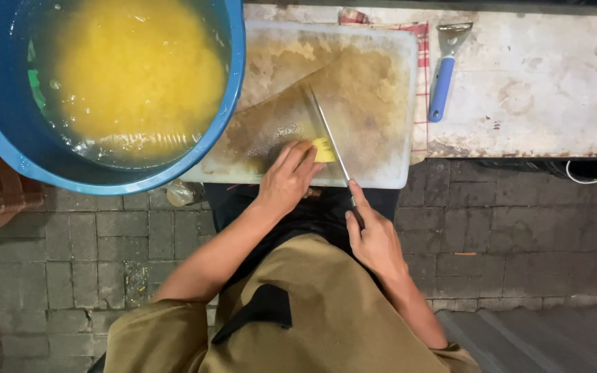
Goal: Slicing potato pieces on a cutting board after taking them from a bowl of water.
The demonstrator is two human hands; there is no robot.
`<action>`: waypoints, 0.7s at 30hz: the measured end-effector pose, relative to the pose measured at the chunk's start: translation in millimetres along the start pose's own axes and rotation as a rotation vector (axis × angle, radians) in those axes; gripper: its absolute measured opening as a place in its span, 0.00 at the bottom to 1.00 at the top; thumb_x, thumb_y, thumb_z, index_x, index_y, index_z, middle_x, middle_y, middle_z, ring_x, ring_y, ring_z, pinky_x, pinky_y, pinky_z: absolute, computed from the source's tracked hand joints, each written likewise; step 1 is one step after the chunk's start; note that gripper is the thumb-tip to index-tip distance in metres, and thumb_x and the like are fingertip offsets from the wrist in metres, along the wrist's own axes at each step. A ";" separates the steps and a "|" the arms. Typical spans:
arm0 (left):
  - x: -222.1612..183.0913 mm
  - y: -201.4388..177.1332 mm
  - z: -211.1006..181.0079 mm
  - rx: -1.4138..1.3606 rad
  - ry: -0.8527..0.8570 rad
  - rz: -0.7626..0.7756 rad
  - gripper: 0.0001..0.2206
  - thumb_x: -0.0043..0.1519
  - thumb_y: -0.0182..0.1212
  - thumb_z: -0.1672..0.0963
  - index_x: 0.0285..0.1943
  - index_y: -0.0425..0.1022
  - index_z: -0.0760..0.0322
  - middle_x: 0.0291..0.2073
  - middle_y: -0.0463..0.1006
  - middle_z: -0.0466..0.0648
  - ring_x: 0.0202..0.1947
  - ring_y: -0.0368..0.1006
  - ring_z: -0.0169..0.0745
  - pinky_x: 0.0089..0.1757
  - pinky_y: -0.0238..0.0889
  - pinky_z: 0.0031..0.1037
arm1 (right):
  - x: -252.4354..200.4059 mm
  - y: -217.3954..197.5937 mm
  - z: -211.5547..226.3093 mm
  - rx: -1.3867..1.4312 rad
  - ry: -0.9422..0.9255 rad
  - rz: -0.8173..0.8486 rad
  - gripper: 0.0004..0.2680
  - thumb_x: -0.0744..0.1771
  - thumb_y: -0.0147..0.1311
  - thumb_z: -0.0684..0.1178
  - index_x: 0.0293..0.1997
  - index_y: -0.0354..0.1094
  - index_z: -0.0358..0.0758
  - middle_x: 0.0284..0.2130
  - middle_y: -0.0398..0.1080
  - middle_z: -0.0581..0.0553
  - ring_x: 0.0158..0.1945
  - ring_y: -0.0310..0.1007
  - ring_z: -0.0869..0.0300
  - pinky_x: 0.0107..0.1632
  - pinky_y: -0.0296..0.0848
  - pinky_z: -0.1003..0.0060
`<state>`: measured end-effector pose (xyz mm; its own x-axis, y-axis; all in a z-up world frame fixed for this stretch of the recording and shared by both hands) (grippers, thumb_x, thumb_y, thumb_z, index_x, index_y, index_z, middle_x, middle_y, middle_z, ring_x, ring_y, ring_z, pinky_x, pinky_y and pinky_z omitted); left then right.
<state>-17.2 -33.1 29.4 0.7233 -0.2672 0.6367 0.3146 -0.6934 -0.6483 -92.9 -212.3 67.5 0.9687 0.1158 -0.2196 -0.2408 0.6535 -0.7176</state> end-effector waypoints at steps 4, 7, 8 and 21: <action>4.7 -2.9 -4.4 0.037 -0.019 0.024 0.11 0.60 0.66 0.60 0.45 0.77 0.79 0.41 0.73 0.57 0.45 0.74 0.54 0.49 0.71 0.35 | 1.4 0.7 2.4 0.011 -0.029 0.006 0.22 0.68 0.45 0.45 0.73 0.51 0.55 0.32 0.75 0.29 0.32 0.77 0.42 0.28 0.75 0.53; 0.7 2.9 -1.9 0.027 -0.013 0.015 0.11 0.61 0.65 0.59 0.45 0.77 0.79 0.41 0.73 0.58 0.46 0.73 0.57 0.49 0.71 0.36 | 2.7 -2.5 6.8 0.014 -0.037 -0.003 0.22 0.67 0.46 0.44 0.72 0.54 0.54 0.32 0.75 0.28 0.31 0.77 0.40 0.27 0.74 0.50; 2.1 1.6 -1.9 0.024 -0.013 0.015 0.11 0.61 0.65 0.59 0.45 0.77 0.79 0.41 0.73 0.58 0.46 0.73 0.57 0.49 0.71 0.36 | 3.2 -5.3 7.3 0.013 -0.034 -0.005 0.22 0.67 0.46 0.44 0.72 0.54 0.54 0.32 0.75 0.28 0.31 0.77 0.40 0.27 0.74 0.50; 10.5 12.4 16.8 -0.132 0.073 -0.009 0.09 0.63 0.62 0.58 0.41 0.75 0.75 0.39 0.73 0.58 0.41 0.73 0.58 0.47 0.70 0.37 | 18.8 -17.7 20.7 0.003 0.032 -0.024 0.21 0.67 0.48 0.48 0.71 0.55 0.57 0.45 0.73 0.28 0.45 0.74 0.37 0.42 0.74 0.44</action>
<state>4.6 -33.3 21.1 0.6731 -0.3052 0.6737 0.2338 -0.7764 -0.5853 -69.1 -206.3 89.7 0.9718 0.0758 -0.2232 -0.2169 0.6578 -0.7212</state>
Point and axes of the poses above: each hand's wrist, its own x-axis towards the middle knuckle, its own y-axis out of the palm, z = x × y, the point moved 4 cm from there along x, towards the middle knuckle
